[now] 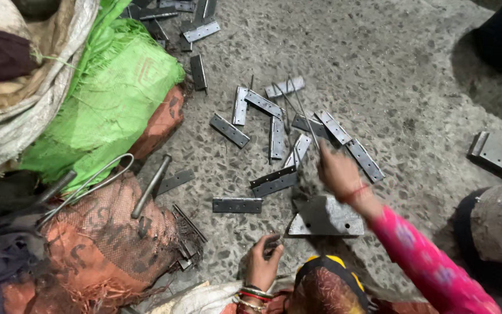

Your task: The person sits on the floor and assembles metal hinges by hand. They pick up hinge plates and pins, insert the pins into the plates, and place the finished hinges into a blue bucket. The person also uses a metal rod to adjust the components on a metal block.

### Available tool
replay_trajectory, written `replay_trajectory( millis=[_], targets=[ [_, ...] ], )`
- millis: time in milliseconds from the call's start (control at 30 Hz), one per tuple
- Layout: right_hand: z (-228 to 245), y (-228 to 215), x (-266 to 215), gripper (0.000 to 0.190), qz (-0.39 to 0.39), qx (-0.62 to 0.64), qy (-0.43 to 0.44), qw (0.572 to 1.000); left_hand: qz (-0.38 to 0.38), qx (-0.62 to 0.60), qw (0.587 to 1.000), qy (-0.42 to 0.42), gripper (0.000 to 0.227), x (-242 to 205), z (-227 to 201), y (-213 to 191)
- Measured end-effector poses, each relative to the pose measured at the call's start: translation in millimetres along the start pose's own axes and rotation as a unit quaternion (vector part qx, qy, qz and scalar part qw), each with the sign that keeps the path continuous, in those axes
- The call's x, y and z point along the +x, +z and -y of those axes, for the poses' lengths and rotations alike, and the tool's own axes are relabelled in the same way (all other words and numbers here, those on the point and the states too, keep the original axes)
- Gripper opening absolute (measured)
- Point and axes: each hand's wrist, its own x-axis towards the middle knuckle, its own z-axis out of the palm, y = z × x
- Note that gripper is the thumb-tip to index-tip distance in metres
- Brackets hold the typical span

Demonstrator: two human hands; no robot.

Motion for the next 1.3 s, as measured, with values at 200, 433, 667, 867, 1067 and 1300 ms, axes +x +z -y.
replay_trajectory(
  millis=[200, 433, 667, 867, 1067, 1300],
  targets=[
    [34, -121, -175, 0.069, 0.134, 0.032, 0.055, 0.989, -0.002, -0.012, 1.000, -0.017, 0.032, -2, -10, -4],
    [63, -78, -37, 0.054, -0.053, 0.109, -0.129, 0.984, 0.006, 0.006, 1.000, -0.016, 0.031, -2, -6, -3],
    [149, 33, 219, 0.036, -0.099, 0.086, -0.145, 0.981, 0.010, -0.018, 1.000, -0.015, 0.033, 4, 19, 3],
    [167, 62, 250, 0.030, -0.107, 0.094, -0.151, 0.978, 0.043, -0.036, 0.998, -0.006, 0.034, 4, 26, 0],
    [103, -21, 56, 0.042, 0.120, 0.058, -0.076, 0.988, 0.002, -0.039, 0.999, 0.010, 0.032, -4, 1, 0],
    [64, -132, -160, 0.064, 0.103, 0.028, -0.025, 0.994, -0.010, 0.004, 1.000, 0.013, 0.031, -6, -17, -3]
  ],
)
